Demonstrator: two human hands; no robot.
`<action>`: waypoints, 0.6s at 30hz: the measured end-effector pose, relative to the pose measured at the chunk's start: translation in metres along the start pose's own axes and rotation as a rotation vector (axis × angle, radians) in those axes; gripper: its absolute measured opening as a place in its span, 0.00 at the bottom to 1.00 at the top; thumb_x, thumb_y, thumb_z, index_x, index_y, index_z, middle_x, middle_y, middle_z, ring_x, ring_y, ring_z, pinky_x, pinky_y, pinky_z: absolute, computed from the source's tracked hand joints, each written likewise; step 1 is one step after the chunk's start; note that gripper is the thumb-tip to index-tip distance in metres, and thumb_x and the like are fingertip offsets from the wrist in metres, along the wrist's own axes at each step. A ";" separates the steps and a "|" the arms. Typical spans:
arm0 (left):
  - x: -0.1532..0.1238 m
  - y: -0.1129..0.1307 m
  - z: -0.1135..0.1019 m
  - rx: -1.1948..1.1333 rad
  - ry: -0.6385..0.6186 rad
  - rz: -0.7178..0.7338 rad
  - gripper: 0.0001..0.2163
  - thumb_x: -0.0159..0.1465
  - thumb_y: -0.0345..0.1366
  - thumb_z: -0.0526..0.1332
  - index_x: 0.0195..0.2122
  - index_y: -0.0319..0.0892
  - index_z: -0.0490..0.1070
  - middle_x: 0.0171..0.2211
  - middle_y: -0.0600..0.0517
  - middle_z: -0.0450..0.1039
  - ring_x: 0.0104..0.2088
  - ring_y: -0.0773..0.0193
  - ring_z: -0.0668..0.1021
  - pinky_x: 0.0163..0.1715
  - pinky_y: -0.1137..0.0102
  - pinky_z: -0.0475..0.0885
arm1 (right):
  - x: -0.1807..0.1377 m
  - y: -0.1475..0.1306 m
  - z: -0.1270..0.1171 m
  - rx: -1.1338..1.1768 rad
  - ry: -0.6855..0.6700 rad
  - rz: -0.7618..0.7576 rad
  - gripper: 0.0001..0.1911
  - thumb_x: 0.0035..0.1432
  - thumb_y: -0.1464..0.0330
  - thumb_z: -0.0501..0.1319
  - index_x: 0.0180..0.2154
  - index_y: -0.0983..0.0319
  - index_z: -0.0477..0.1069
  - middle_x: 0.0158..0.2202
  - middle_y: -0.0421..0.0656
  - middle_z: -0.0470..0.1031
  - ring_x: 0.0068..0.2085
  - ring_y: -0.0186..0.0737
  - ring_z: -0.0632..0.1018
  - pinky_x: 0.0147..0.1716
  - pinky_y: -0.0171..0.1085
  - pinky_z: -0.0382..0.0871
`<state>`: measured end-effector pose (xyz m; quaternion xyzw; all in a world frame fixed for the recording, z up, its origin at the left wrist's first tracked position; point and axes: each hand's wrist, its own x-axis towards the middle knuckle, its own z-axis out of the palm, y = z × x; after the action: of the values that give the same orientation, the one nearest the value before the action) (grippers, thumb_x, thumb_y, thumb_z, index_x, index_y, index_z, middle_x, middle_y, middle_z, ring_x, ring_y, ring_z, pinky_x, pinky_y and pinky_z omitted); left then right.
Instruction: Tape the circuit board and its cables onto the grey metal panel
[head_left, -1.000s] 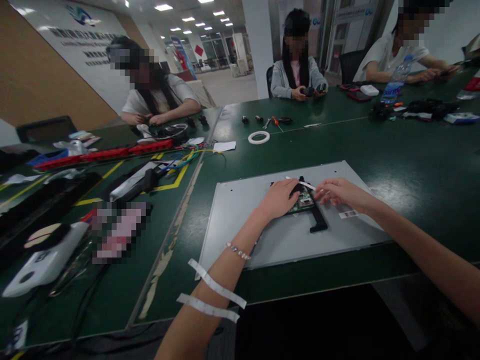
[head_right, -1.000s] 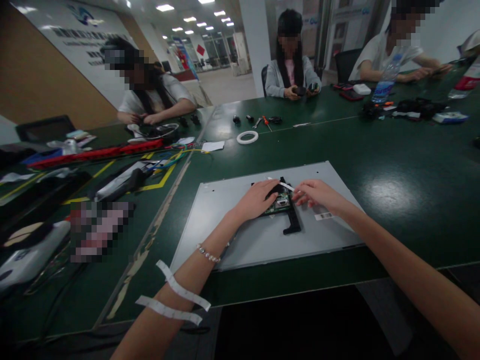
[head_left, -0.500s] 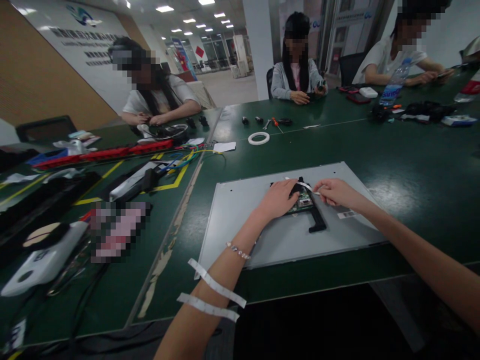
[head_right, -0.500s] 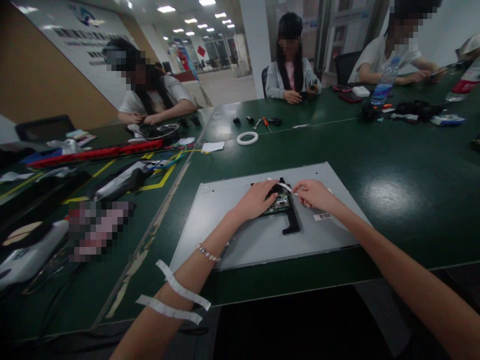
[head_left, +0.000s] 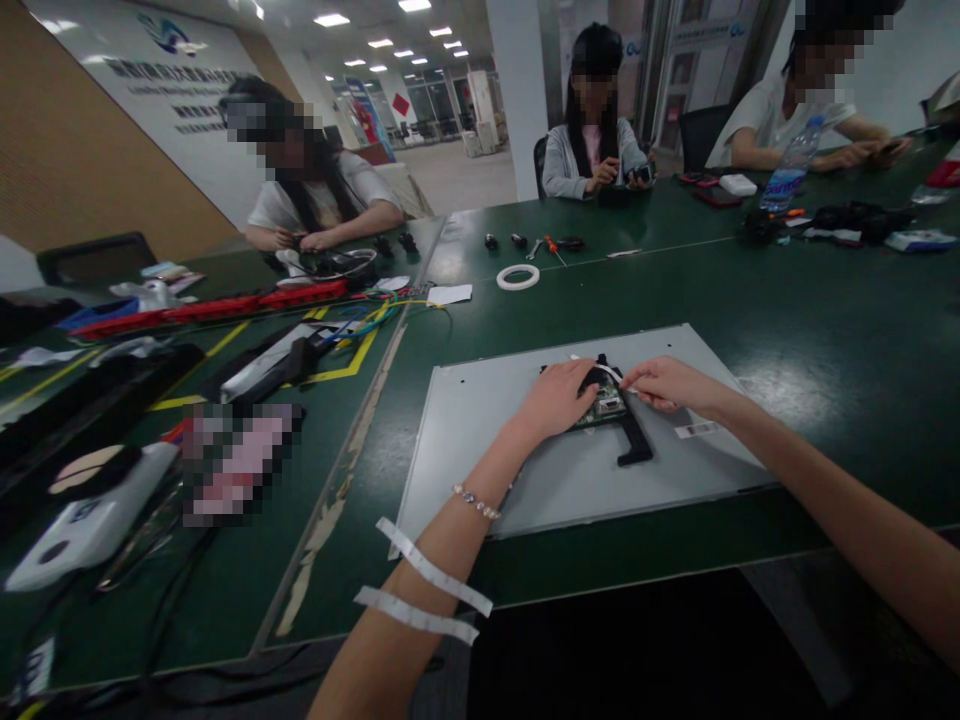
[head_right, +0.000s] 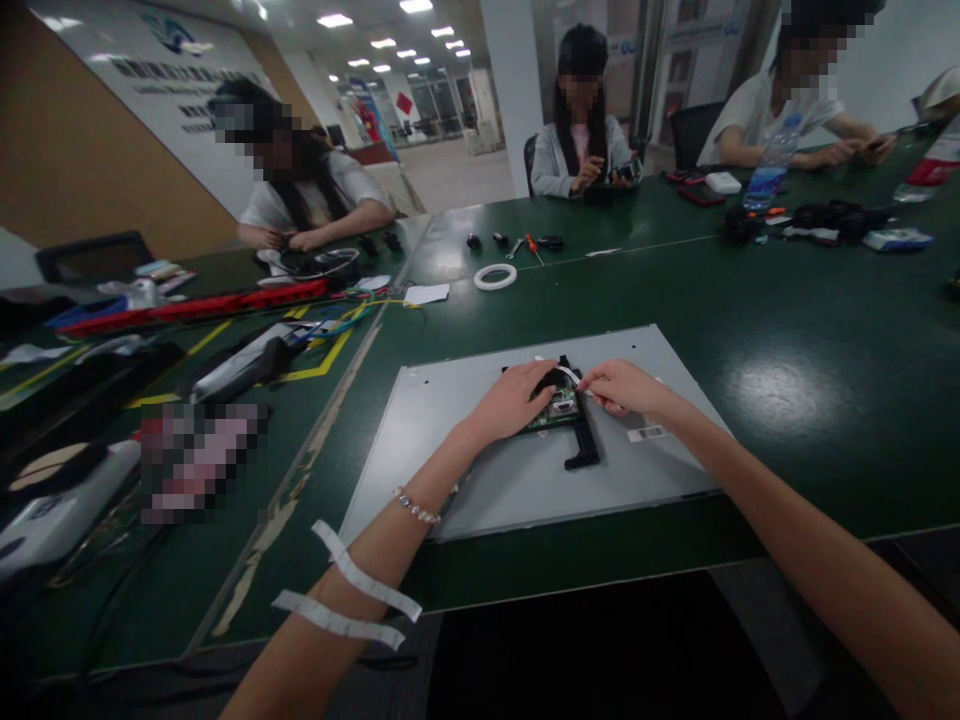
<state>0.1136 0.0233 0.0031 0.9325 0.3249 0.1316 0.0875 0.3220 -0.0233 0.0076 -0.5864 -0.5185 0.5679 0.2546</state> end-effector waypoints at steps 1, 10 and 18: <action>0.000 0.000 0.000 0.002 0.001 -0.001 0.19 0.67 0.39 0.47 0.57 0.38 0.61 0.56 0.43 0.67 0.55 0.56 0.70 0.55 0.60 0.63 | 0.000 0.000 0.001 -0.006 0.010 0.014 0.13 0.51 0.75 0.53 0.40 0.66 0.68 0.19 0.34 0.62 0.14 0.23 0.58 0.14 0.28 0.46; 0.000 -0.002 0.003 0.017 0.021 0.017 0.20 0.68 0.38 0.47 0.57 0.35 0.62 0.59 0.42 0.64 0.58 0.56 0.67 0.58 0.61 0.61 | -0.001 0.003 0.004 -0.112 0.060 0.021 0.15 0.53 0.69 0.58 0.44 0.67 0.71 0.15 0.34 0.58 0.15 0.24 0.58 0.14 0.27 0.47; 0.000 0.000 -0.002 0.014 0.016 0.008 0.19 0.68 0.38 0.47 0.56 0.38 0.64 0.56 0.43 0.65 0.55 0.56 0.69 0.56 0.62 0.63 | -0.005 0.013 -0.017 -0.109 0.036 -0.002 0.15 0.53 0.66 0.58 0.41 0.68 0.72 0.15 0.34 0.58 0.15 0.24 0.57 0.14 0.28 0.46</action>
<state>0.1128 0.0231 0.0045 0.9333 0.3227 0.1372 0.0779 0.3434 -0.0274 0.0017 -0.6090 -0.5444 0.5281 0.2322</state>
